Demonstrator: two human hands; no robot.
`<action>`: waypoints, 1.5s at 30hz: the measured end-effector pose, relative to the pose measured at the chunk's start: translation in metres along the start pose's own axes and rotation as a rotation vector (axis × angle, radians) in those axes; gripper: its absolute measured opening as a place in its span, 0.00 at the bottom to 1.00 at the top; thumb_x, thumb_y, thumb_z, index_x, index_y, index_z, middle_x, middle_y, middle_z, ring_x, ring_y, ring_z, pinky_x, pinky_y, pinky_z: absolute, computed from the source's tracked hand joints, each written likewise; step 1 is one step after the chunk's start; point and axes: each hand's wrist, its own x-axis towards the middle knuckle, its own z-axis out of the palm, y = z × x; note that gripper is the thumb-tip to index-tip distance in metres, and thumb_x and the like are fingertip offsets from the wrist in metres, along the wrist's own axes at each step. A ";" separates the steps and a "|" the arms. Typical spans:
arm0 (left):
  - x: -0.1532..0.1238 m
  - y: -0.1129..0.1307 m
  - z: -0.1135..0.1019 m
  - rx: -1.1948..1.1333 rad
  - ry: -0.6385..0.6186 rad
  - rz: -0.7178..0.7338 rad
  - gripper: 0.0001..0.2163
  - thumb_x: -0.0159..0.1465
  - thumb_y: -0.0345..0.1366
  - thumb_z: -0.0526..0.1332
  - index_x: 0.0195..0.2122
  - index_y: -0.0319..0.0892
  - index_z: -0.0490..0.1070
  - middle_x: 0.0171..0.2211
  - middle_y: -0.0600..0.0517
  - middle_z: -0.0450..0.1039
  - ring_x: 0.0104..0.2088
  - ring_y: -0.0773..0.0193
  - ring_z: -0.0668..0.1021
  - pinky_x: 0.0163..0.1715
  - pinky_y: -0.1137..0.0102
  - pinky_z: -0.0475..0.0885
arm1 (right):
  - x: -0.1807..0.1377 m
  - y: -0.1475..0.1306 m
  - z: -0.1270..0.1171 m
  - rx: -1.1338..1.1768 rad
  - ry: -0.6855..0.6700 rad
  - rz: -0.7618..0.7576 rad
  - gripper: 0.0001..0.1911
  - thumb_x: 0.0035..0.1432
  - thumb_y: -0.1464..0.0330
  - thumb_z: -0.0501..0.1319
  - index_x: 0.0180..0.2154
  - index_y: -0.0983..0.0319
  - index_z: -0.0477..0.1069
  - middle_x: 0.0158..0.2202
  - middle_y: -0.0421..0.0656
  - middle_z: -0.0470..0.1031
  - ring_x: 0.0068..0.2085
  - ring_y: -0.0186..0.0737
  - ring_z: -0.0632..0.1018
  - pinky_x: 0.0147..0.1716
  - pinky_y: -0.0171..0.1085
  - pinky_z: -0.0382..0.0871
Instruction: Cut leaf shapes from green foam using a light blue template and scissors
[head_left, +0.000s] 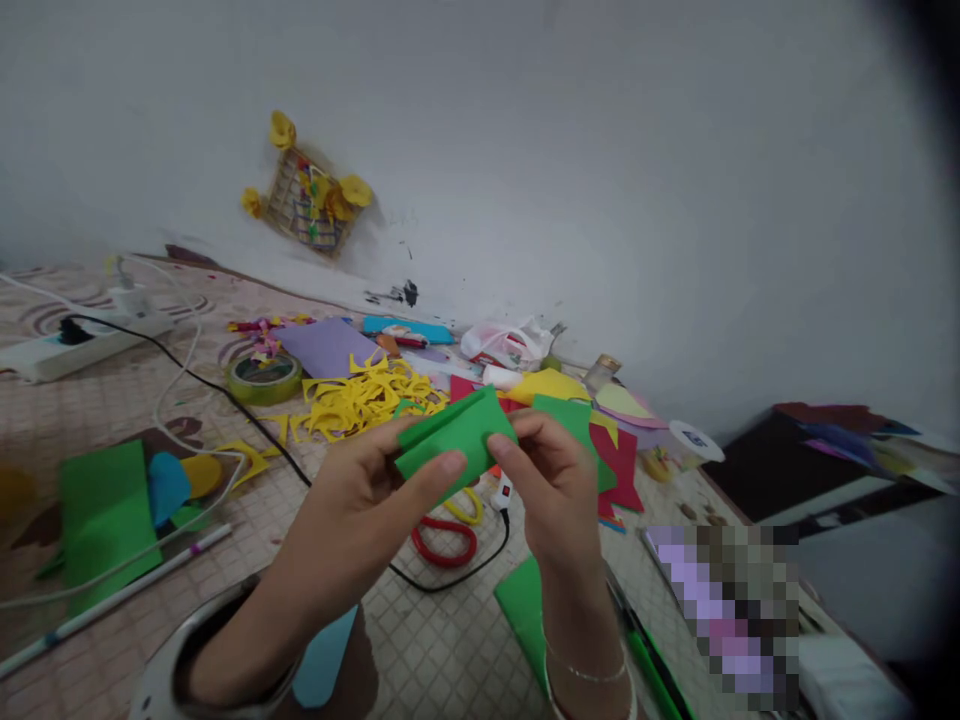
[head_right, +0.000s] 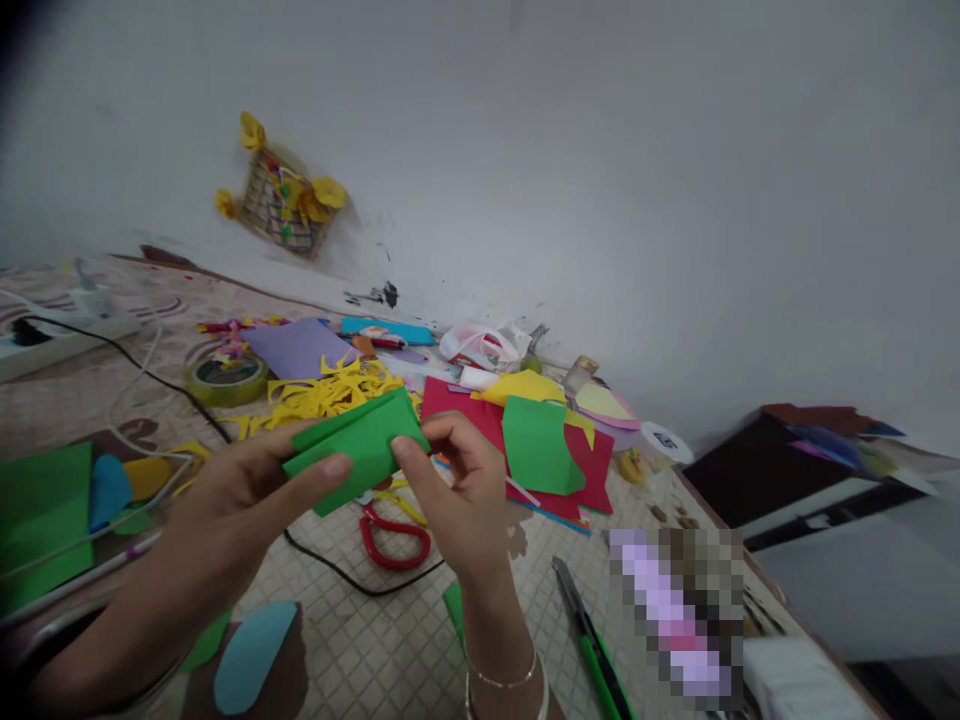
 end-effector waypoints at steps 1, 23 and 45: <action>0.000 0.001 0.000 0.038 -0.015 0.014 0.06 0.59 0.41 0.70 0.34 0.46 0.81 0.32 0.55 0.82 0.34 0.61 0.80 0.35 0.71 0.77 | -0.001 -0.001 0.001 -0.014 0.010 0.010 0.07 0.56 0.70 0.68 0.27 0.59 0.72 0.26 0.36 0.72 0.28 0.34 0.72 0.29 0.33 0.69; -0.011 0.027 0.012 0.134 -0.022 0.119 0.04 0.60 0.39 0.69 0.29 0.48 0.83 0.26 0.56 0.83 0.26 0.64 0.80 0.23 0.76 0.74 | -0.017 -0.028 -0.003 0.102 0.140 -0.015 0.06 0.57 0.73 0.70 0.30 0.56 0.76 0.25 0.35 0.73 0.26 0.32 0.72 0.24 0.27 0.69; -0.015 0.028 0.018 0.154 0.019 0.182 0.07 0.61 0.38 0.68 0.25 0.49 0.80 0.24 0.59 0.79 0.25 0.66 0.78 0.23 0.76 0.73 | -0.026 -0.038 -0.006 0.088 0.092 -0.010 0.07 0.55 0.72 0.70 0.34 0.52 0.80 0.28 0.36 0.77 0.28 0.35 0.75 0.26 0.32 0.71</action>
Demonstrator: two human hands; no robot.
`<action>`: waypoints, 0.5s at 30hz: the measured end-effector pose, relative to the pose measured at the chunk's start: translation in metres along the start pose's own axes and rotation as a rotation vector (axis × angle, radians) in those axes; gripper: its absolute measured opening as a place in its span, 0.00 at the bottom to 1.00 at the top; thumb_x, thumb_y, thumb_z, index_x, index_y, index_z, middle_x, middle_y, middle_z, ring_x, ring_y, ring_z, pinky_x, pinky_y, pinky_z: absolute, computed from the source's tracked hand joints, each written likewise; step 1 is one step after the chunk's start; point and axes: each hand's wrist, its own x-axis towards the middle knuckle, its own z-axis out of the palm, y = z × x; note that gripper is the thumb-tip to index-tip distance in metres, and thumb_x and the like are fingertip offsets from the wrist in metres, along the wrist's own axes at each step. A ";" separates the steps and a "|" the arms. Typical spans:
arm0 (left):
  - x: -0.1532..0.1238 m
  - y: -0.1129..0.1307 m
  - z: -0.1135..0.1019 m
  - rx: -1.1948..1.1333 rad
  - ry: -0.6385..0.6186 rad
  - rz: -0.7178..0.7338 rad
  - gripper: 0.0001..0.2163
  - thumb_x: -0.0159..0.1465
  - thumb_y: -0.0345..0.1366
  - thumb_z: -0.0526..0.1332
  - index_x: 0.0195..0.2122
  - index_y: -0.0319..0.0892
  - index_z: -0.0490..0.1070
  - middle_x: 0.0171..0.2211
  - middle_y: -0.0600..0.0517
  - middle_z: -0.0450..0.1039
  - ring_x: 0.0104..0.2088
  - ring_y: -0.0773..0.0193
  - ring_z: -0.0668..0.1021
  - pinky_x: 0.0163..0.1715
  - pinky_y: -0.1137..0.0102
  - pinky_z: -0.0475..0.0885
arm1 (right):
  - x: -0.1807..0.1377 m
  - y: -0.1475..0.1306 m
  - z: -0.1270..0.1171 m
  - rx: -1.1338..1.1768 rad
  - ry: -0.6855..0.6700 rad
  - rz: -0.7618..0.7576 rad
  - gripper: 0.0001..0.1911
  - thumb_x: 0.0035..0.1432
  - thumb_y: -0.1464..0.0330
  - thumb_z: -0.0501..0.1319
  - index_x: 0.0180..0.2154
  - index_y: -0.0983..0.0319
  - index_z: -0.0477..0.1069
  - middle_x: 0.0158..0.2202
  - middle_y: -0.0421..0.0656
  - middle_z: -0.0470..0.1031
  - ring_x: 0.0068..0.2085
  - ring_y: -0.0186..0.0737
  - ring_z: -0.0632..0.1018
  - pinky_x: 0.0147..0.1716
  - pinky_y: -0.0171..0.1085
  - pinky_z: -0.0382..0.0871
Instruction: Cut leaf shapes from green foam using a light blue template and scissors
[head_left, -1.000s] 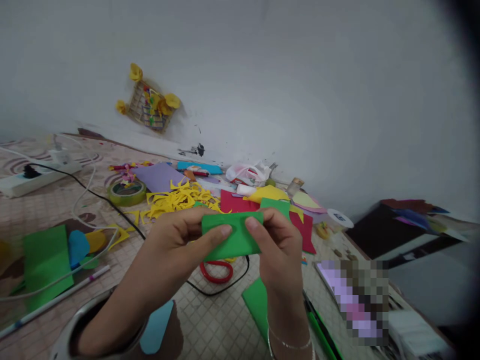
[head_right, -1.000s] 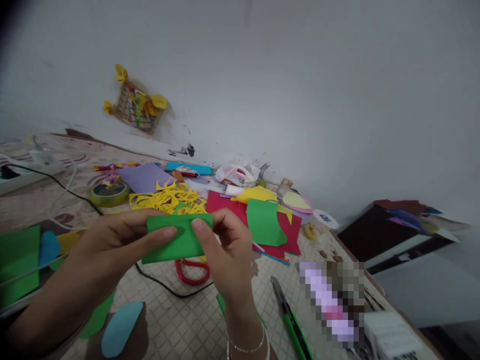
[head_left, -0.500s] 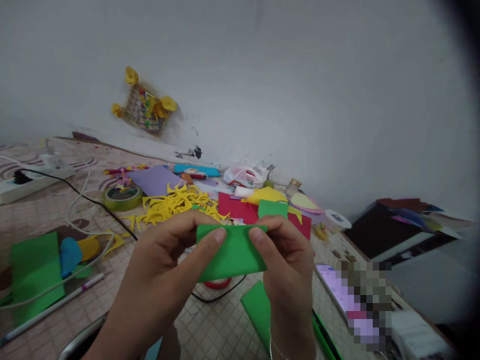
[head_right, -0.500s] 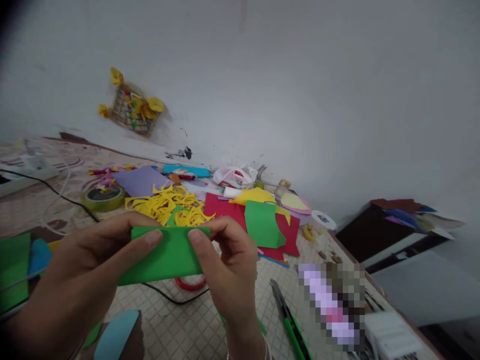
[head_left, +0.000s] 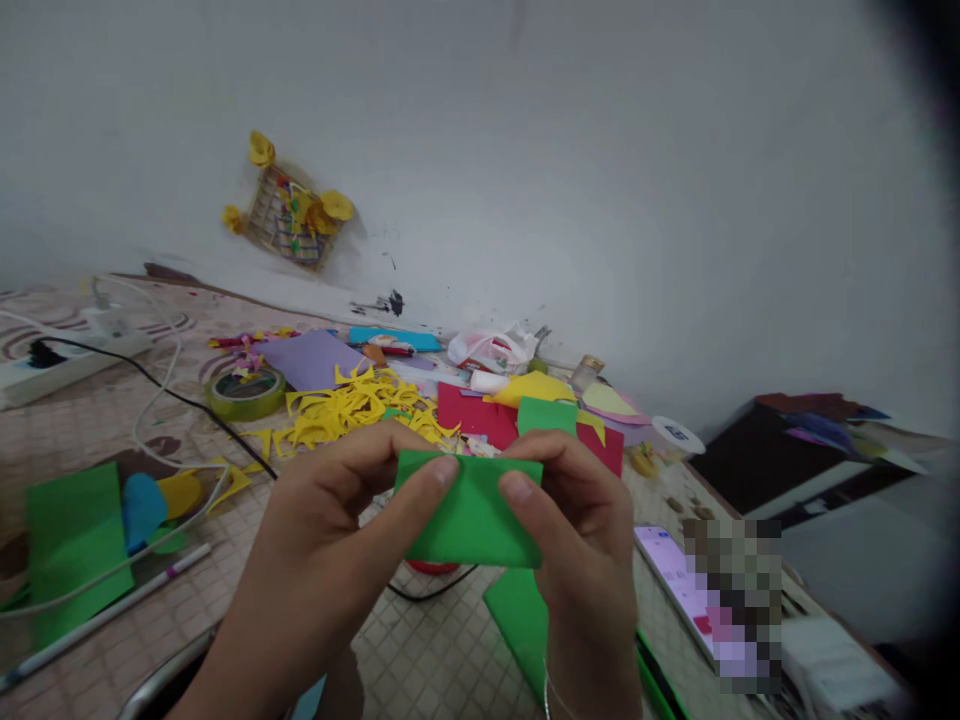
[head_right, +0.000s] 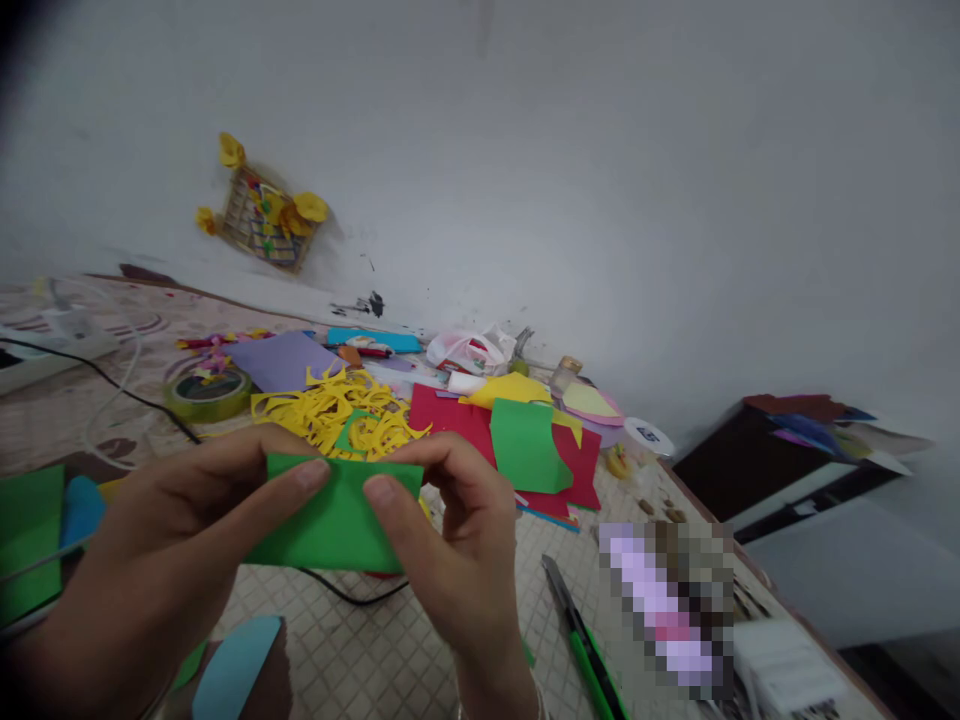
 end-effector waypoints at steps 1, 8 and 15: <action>0.000 0.000 0.000 -0.007 -0.005 -0.006 0.07 0.61 0.38 0.68 0.25 0.49 0.80 0.24 0.58 0.80 0.25 0.65 0.78 0.24 0.76 0.74 | 0.000 -0.001 0.000 0.004 -0.006 0.006 0.07 0.55 0.72 0.70 0.34 0.52 0.80 0.28 0.36 0.77 0.28 0.35 0.75 0.26 0.32 0.70; -0.003 -0.001 0.001 -0.017 -0.019 -0.031 0.06 0.61 0.37 0.67 0.26 0.49 0.80 0.25 0.59 0.81 0.25 0.67 0.79 0.24 0.79 0.74 | 0.000 -0.002 -0.002 -0.007 -0.020 0.008 0.07 0.57 0.74 0.68 0.32 0.54 0.79 0.28 0.35 0.78 0.28 0.33 0.74 0.26 0.30 0.68; -0.002 0.000 0.000 -0.005 -0.031 -0.012 0.08 0.63 0.35 0.66 0.25 0.48 0.78 0.23 0.59 0.78 0.23 0.70 0.77 0.23 0.82 0.72 | 0.001 -0.003 -0.001 -0.007 -0.015 0.029 0.07 0.56 0.73 0.69 0.32 0.53 0.80 0.27 0.33 0.77 0.27 0.30 0.72 0.25 0.28 0.66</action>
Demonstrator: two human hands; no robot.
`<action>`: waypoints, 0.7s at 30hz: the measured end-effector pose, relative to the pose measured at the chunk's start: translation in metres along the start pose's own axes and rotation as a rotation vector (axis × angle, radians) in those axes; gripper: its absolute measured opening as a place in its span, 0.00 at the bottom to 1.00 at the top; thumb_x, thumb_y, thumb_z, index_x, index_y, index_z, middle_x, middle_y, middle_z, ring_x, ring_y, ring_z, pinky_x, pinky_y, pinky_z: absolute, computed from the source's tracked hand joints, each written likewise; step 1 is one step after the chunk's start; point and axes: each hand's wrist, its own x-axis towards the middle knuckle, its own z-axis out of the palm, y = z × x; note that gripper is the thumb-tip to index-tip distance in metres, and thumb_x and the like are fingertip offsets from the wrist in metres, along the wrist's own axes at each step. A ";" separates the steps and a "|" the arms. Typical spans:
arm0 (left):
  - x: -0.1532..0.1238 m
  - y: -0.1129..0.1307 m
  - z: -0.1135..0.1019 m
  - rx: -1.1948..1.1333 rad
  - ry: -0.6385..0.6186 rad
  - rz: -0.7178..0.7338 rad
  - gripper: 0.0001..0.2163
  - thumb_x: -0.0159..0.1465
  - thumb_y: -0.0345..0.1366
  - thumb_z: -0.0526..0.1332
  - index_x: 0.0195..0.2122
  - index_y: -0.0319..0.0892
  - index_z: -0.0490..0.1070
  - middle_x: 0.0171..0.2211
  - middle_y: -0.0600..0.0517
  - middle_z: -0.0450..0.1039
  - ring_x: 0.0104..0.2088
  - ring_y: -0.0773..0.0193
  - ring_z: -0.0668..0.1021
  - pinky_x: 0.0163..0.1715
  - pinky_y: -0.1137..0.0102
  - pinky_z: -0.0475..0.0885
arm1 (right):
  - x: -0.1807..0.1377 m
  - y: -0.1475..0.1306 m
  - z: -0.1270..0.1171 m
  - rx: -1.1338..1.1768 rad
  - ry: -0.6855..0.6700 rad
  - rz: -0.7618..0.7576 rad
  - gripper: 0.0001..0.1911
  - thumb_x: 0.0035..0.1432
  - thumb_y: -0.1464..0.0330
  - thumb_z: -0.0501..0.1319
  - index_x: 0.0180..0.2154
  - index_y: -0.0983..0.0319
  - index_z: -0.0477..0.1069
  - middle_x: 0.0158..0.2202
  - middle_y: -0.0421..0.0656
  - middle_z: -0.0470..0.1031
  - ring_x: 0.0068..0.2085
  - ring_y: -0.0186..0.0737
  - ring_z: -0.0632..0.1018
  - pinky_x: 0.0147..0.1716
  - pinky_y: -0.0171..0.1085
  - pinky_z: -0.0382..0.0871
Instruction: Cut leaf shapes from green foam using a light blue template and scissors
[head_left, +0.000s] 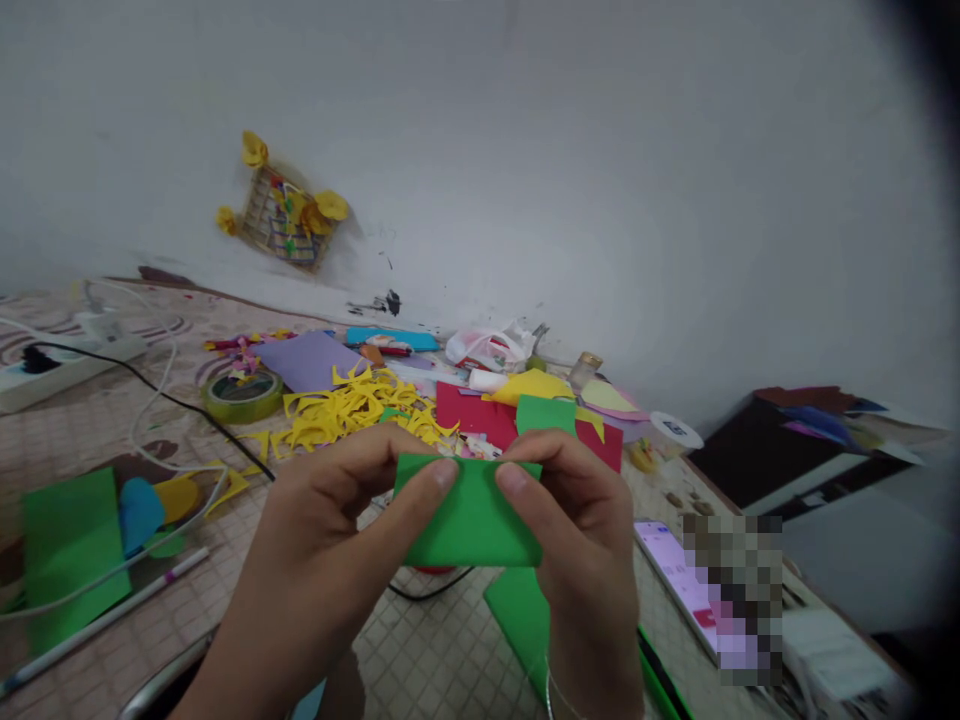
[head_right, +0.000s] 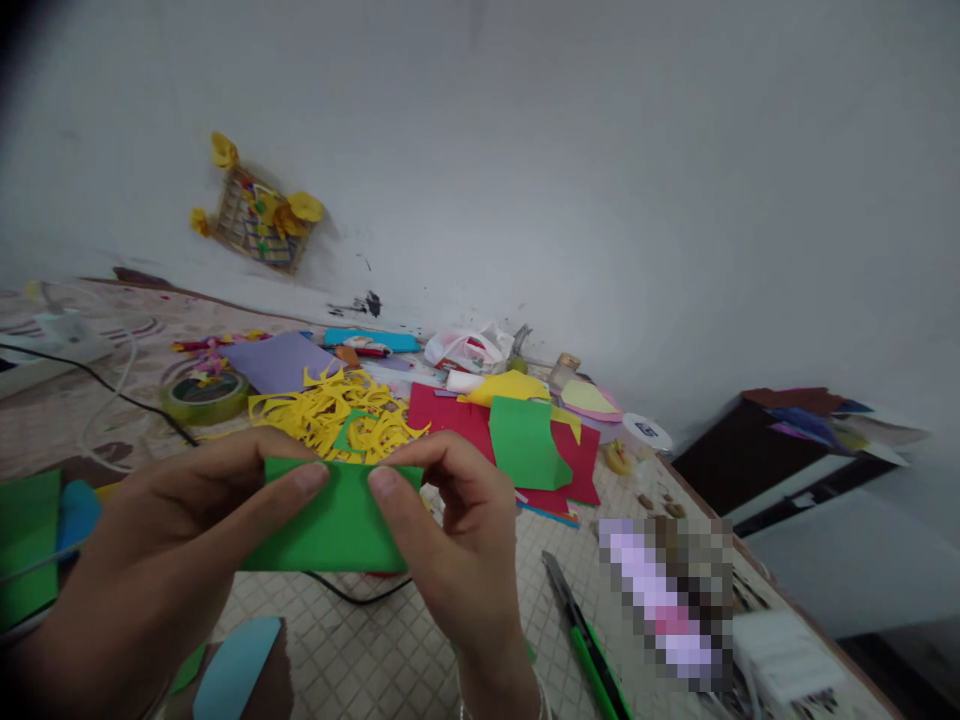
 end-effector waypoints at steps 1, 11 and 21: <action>0.000 0.000 0.000 0.000 0.004 0.008 0.08 0.63 0.35 0.66 0.25 0.48 0.78 0.23 0.59 0.77 0.23 0.70 0.76 0.23 0.82 0.72 | 0.000 0.000 0.000 -0.001 0.002 0.007 0.07 0.56 0.73 0.69 0.32 0.53 0.80 0.27 0.33 0.77 0.26 0.30 0.71 0.24 0.28 0.65; -0.001 -0.004 -0.001 -0.055 -0.027 -0.005 0.06 0.63 0.37 0.68 0.28 0.50 0.80 0.25 0.61 0.80 0.25 0.71 0.78 0.25 0.83 0.73 | 0.001 -0.001 0.000 -0.013 0.024 0.011 0.06 0.56 0.72 0.69 0.30 0.53 0.79 0.24 0.33 0.74 0.24 0.29 0.67 0.23 0.28 0.62; 0.001 -0.004 0.001 -0.070 -0.035 -0.004 0.04 0.63 0.39 0.68 0.34 0.56 0.84 0.25 0.62 0.82 0.24 0.71 0.79 0.24 0.84 0.75 | 0.001 -0.002 -0.001 -0.017 0.016 0.022 0.06 0.55 0.72 0.70 0.30 0.53 0.79 0.23 0.32 0.72 0.23 0.29 0.64 0.22 0.28 0.61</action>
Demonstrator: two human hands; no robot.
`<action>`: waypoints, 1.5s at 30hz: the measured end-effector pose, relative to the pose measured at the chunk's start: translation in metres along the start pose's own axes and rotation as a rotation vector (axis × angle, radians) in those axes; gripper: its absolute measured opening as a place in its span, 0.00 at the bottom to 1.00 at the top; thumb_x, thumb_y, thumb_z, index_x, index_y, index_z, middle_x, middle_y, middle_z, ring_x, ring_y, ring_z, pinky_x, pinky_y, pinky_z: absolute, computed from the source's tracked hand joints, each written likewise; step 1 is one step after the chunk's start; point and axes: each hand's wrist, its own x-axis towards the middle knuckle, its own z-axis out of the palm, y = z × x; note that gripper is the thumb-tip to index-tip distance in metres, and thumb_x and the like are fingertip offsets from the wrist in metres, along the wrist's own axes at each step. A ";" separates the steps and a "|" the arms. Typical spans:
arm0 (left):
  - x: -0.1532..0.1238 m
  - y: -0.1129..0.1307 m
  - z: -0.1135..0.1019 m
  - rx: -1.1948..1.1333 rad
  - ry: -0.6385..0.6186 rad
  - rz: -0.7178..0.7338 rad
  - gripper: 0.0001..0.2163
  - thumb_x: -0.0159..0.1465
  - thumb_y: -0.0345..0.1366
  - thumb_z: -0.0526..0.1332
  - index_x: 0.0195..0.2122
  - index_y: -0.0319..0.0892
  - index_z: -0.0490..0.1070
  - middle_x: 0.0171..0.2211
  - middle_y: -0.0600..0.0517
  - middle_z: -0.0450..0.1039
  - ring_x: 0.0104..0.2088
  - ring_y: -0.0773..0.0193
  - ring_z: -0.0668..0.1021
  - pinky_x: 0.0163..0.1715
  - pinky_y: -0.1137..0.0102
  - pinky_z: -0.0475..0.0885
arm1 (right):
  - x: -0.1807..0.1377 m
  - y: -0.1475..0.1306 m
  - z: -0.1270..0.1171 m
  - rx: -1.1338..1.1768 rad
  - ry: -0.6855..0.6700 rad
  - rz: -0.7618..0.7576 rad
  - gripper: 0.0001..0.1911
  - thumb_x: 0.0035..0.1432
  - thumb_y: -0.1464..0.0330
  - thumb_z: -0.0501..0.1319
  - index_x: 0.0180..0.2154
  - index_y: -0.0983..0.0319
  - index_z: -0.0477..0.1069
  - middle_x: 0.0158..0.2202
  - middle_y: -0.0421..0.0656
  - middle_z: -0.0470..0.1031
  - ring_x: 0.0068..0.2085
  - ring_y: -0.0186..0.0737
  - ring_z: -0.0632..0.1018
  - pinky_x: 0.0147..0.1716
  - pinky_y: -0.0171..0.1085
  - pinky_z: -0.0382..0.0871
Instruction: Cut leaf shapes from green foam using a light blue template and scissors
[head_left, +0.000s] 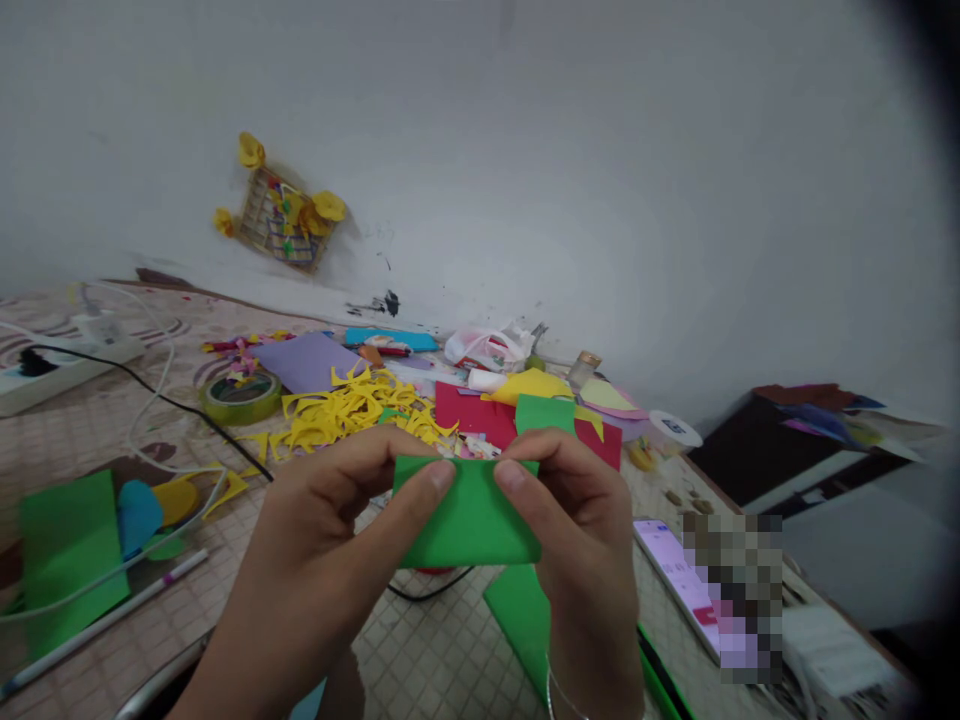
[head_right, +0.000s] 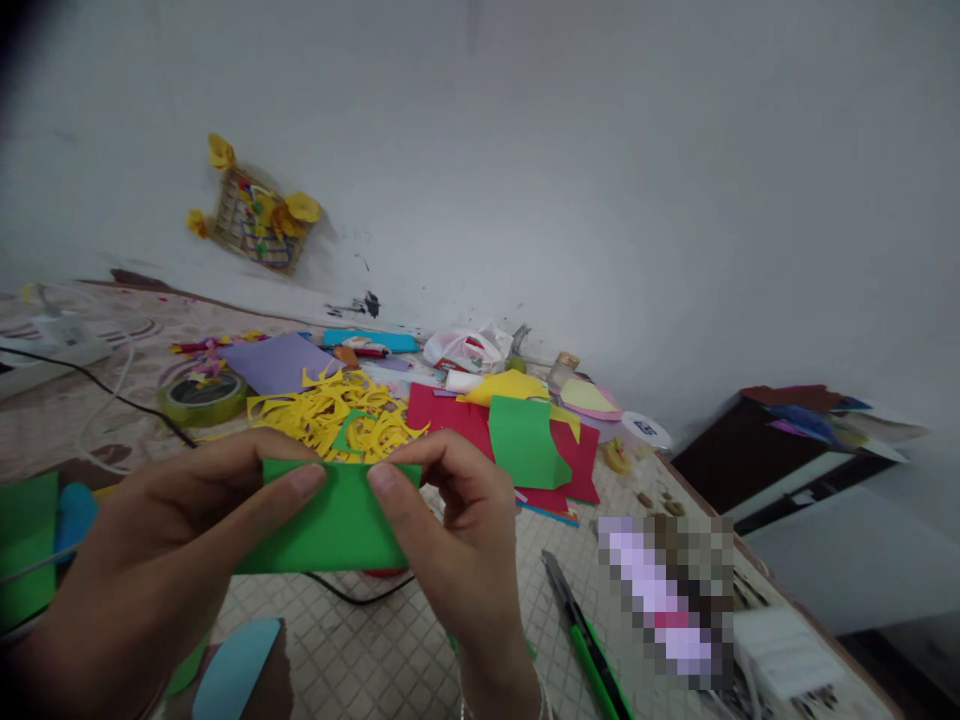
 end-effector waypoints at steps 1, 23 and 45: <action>0.000 0.000 0.000 -0.002 -0.002 -0.002 0.04 0.63 0.39 0.68 0.34 0.56 0.84 0.25 0.62 0.82 0.24 0.71 0.79 0.24 0.84 0.75 | 0.000 0.000 0.000 0.002 0.000 0.002 0.06 0.55 0.72 0.70 0.30 0.53 0.79 0.23 0.32 0.72 0.23 0.29 0.64 0.22 0.28 0.61; 0.002 0.007 -0.006 0.243 0.008 0.106 0.07 0.61 0.34 0.66 0.25 0.47 0.79 0.22 0.58 0.79 0.23 0.68 0.78 0.22 0.79 0.71 | 0.009 -0.001 -0.007 -0.114 -0.155 -0.037 0.04 0.55 0.72 0.69 0.30 0.56 0.78 0.27 0.35 0.77 0.28 0.33 0.73 0.27 0.33 0.64; 0.015 -0.023 0.009 -0.398 0.069 -0.141 0.07 0.54 0.33 0.75 0.35 0.48 0.83 0.32 0.56 0.84 0.36 0.64 0.82 0.39 0.72 0.79 | 0.010 0.023 0.018 0.292 0.019 0.098 0.04 0.54 0.71 0.70 0.28 0.57 0.78 0.25 0.34 0.74 0.28 0.33 0.71 0.30 0.32 0.66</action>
